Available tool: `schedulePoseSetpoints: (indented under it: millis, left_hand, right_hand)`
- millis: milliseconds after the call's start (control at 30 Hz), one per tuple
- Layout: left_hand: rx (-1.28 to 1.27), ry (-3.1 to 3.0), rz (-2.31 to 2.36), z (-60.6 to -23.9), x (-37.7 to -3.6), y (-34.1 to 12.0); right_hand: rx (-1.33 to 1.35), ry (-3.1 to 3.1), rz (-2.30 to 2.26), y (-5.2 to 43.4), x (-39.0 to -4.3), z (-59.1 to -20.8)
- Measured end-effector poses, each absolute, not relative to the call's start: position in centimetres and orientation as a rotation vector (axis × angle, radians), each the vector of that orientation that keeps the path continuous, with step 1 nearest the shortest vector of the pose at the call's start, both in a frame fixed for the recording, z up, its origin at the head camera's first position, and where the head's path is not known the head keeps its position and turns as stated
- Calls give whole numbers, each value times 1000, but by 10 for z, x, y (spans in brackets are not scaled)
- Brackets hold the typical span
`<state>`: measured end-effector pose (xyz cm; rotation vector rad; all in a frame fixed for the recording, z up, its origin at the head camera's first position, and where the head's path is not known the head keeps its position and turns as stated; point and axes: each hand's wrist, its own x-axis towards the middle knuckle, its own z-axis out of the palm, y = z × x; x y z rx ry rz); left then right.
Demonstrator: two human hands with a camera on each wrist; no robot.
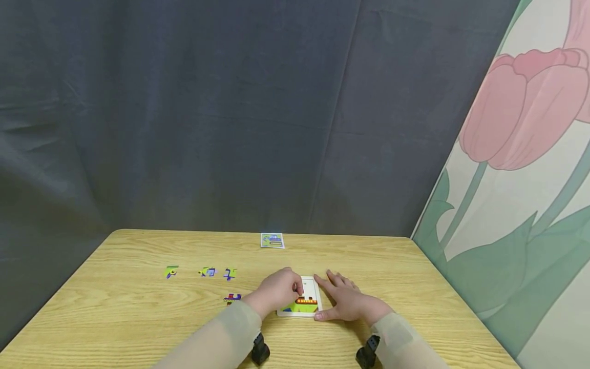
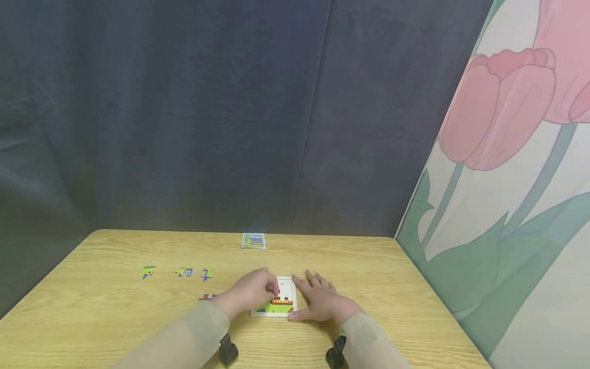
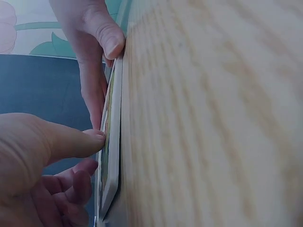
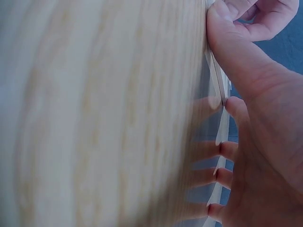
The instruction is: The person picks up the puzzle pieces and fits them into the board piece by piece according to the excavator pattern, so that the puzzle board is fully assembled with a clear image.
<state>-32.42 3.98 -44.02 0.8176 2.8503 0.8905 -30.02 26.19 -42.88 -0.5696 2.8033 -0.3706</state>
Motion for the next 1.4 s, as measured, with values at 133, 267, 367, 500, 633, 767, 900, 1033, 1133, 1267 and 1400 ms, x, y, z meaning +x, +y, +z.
schedulePoseSetpoints:
  millis: [133, 267, 367, 500, 633, 767, 900, 1033, 1133, 1267, 1400]
  left_hand:
    - [796, 2859, 873, -441, -324, 41]
    - [777, 2844, 883, -440, -323, 41]
    - [750, 2828, 902, -438, -321, 42]
    - [684, 2799, 957, -436, -322, 43]
    - [637, 2747, 1033, -435, -325, 42]
    - [616, 2697, 1068, -435, -326, 41]
    - [602, 2707, 1080, -437, -323, 41]
    - [580, 2756, 1086, -438, -319, 43]
    - [530, 2784, 1068, -436, -317, 45]
    - [453, 2803, 1040, -435, -317, 50]
    - [425, 2789, 1041, -438, -319, 53]
  right_hand:
    - [-574, 2801, -381, 262, -300, -429]
    - [-571, 2801, -375, 263, -301, -430]
    - [-565, 2804, -371, 264, -301, -430]
    - [-565, 2803, -372, 264, -302, -430]
    - [-568, 2798, -377, 264, -303, -430]
    - [-569, 2792, -379, 263, -302, -431]
    - [-567, 2793, -378, 262, -301, -432]
    - [-573, 2799, -382, 261, -301, -431]
    - [-578, 2802, -386, 261, -302, -431]
    - [-579, 2804, -382, 262, -302, -431]
    - [-563, 2800, -387, 263, -301, -431]
